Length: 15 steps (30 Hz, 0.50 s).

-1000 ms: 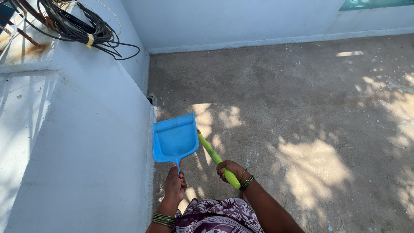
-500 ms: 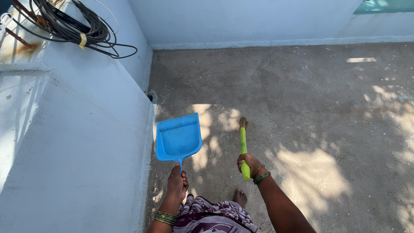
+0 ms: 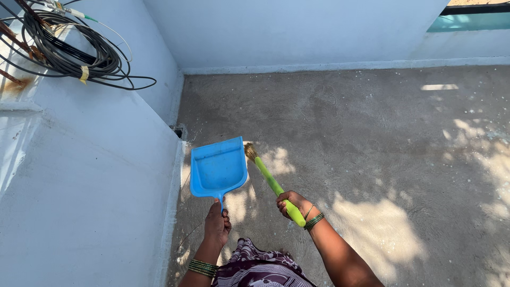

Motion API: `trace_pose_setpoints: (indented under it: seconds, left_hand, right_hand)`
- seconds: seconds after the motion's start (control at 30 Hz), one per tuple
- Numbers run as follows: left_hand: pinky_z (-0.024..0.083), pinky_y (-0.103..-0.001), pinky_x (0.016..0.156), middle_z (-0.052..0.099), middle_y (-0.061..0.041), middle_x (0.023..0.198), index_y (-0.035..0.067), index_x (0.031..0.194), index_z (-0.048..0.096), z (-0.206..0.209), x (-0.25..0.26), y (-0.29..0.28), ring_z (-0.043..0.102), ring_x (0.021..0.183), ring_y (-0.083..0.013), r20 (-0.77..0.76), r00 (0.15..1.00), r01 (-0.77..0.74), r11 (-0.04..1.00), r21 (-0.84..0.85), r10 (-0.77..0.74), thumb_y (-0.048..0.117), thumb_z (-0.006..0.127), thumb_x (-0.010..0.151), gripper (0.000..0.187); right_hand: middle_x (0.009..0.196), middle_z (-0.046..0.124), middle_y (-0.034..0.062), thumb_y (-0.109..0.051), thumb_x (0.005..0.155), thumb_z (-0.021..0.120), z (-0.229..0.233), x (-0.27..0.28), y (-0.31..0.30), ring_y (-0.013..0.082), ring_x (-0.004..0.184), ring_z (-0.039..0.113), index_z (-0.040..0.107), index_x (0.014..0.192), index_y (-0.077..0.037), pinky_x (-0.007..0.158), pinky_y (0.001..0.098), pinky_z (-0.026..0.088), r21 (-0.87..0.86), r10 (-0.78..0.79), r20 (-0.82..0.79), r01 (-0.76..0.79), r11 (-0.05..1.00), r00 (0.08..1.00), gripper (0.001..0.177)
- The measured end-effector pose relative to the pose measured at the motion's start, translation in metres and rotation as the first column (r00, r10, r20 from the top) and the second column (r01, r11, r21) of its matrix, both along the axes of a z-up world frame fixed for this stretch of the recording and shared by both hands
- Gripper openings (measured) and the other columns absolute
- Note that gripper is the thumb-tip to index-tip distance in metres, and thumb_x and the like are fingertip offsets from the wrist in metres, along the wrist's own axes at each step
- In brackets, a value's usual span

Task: The person sweeps a concrete floor using a small brush and a blue dustpan.

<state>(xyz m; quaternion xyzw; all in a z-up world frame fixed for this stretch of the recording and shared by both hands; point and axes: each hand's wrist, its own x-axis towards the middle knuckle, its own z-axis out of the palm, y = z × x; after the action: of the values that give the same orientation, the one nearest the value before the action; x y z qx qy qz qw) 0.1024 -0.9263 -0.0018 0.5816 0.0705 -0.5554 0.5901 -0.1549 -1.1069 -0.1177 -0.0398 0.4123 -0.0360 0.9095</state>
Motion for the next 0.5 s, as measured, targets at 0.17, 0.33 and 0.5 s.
trace_pose_setpoints:
  seconds: [0.17, 0.33, 0.5]
  left_hand:
    - [0.036, -0.020, 0.050, 0.047, 0.007, 0.067, 0.020, 0.131, 0.067, 0.003, -0.012, -0.015, 0.038, 0.055, -0.0023, 0.022, 1.000, 0.005, 1.000, 0.016, -0.005, 0.053, 0.061, 0.098, 0.047]
    - [0.036, -0.020, 0.050, 0.047, 0.007, 0.067, 0.022, 0.133, 0.065, 0.006, -0.017, -0.018, 0.039, 0.056, -0.0024, 0.021, 0.999, -0.040, 0.999, 0.031, 0.039, 0.052, 0.059, 0.098, 0.047]
    - [0.037, -0.020, 0.050, 0.046, 0.007, 0.068, 0.022, 0.135, 0.066, 0.004, -0.018, -0.019, 0.038, 0.056, -0.0024, 0.018, 0.998, -0.065, 0.998, 0.021, 0.064, 0.051, 0.057, 0.099, 0.047]
  right_hand:
    - [0.059, 0.046, -0.0021, -0.007, 0.092, 0.059, 0.010, -0.037, -0.046, 0.0084, 0.042, 0.044, 0.045, 0.079, -0.010, 0.039, 0.0235, 0.047, -0.179, -0.104, -0.155, 0.076, 0.981, 0.982, 0.020]
    - [0.060, 0.048, 0.0001, -0.005, 0.090, 0.057, 0.005, -0.047, -0.053, 0.0116, 0.045, 0.047, 0.045, 0.083, -0.010, 0.043, 0.0265, 0.050, -0.282, -0.129, -0.247, 0.056, 0.958, 0.960, 0.015]
    - [0.059, 0.048, 0.0012, -0.007, 0.090, 0.057, -0.009, -0.016, -0.028, 0.0127, 0.044, 0.047, 0.044, 0.084, -0.008, 0.043, 0.0273, 0.051, -0.145, -0.004, -0.233, -0.031, 0.989, 0.972, 0.014]
